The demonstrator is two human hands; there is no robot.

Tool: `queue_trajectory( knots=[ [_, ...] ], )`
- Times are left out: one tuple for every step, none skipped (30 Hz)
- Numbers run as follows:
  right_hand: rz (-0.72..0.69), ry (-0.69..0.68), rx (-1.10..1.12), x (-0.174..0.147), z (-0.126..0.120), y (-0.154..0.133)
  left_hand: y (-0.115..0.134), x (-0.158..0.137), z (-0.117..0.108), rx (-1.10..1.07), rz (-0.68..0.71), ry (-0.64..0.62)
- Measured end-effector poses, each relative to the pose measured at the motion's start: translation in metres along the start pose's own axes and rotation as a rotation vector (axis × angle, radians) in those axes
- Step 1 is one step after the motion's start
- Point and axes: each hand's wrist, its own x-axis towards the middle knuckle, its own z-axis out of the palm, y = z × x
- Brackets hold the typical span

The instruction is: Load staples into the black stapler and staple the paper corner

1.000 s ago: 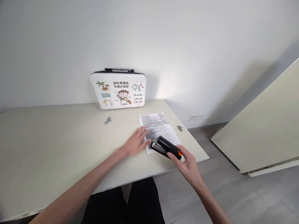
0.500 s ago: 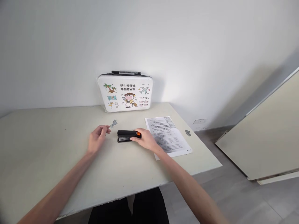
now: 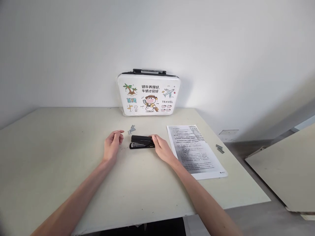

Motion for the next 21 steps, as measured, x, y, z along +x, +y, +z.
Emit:
queue_trajectory(
  knots=[
    [0.009,0.011,-0.008,0.000,0.001,0.000,0.001,-0.001,0.000,0.016,0.000,0.009],
    [0.019,0.020,-0.015,0.000,0.002,0.000,0.001,-0.001,0.000,0.043,0.001,0.015],
    [0.032,0.030,-0.017,0.000,0.003,0.001,0.002,-0.002,-0.001,0.076,0.005,0.023],
    [0.049,0.041,-0.011,0.000,0.004,0.002,0.003,-0.003,-0.002,0.111,0.014,0.032],
    [0.069,0.051,0.001,0.001,0.005,0.003,0.003,-0.003,-0.003,0.143,0.026,0.041],
    [0.086,0.060,0.016,0.001,0.006,0.004,0.003,-0.003,-0.004,0.166,0.038,0.053],
    [0.099,0.066,0.032,0.001,0.007,0.006,0.004,-0.003,-0.005,0.178,0.049,0.067],
    [0.107,0.071,0.046,0.001,0.007,0.007,0.004,-0.003,-0.006,0.181,0.057,0.084],
    [0.113,0.074,0.058,0.001,0.008,0.008,0.003,-0.001,-0.008,0.180,0.059,0.097],
    [0.118,0.074,0.065,0.001,0.008,0.009,0.003,0.000,-0.010,0.177,0.054,0.108],
    [0.122,0.071,0.067,0.001,0.007,0.009,0.003,0.002,-0.011,0.175,0.044,0.120],
    [0.126,0.066,0.066,0.001,0.007,0.009,0.002,0.005,-0.013,0.171,0.032,0.130],
    [0.129,0.061,0.061,0.002,0.007,0.009,0.002,0.007,-0.015,0.165,0.019,0.140],
    [0.130,0.057,0.055,0.002,0.007,0.009,0.001,0.010,-0.017,0.156,0.011,0.150],
    [0.129,0.051,0.050,0.003,0.006,0.009,0.000,0.012,-0.019,0.143,0.010,0.161],
    [0.126,0.048,0.048,0.003,0.006,0.009,0.000,0.015,-0.021,0.129,0.016,0.170],
    [0.121,0.046,0.049,0.003,0.006,0.008,-0.001,0.016,-0.022,0.117,0.025,0.174],
    [0.116,0.046,0.049,0.002,0.006,0.007,-0.001,0.017,-0.024,0.108,0.031,0.172],
    [0.111,0.049,0.050,0.001,0.006,0.006,-0.002,0.018,-0.025,0.102,0.030,0.163],
    [0.108,0.050,0.047,0.000,0.006,0.004,-0.002,0.018,-0.026,0.095,0.019,0.147],
    [0.106,0.047,0.038,-0.001,0.005,0.002,-0.003,0.018,-0.027,0.083,0.000,0.125]
  ],
)
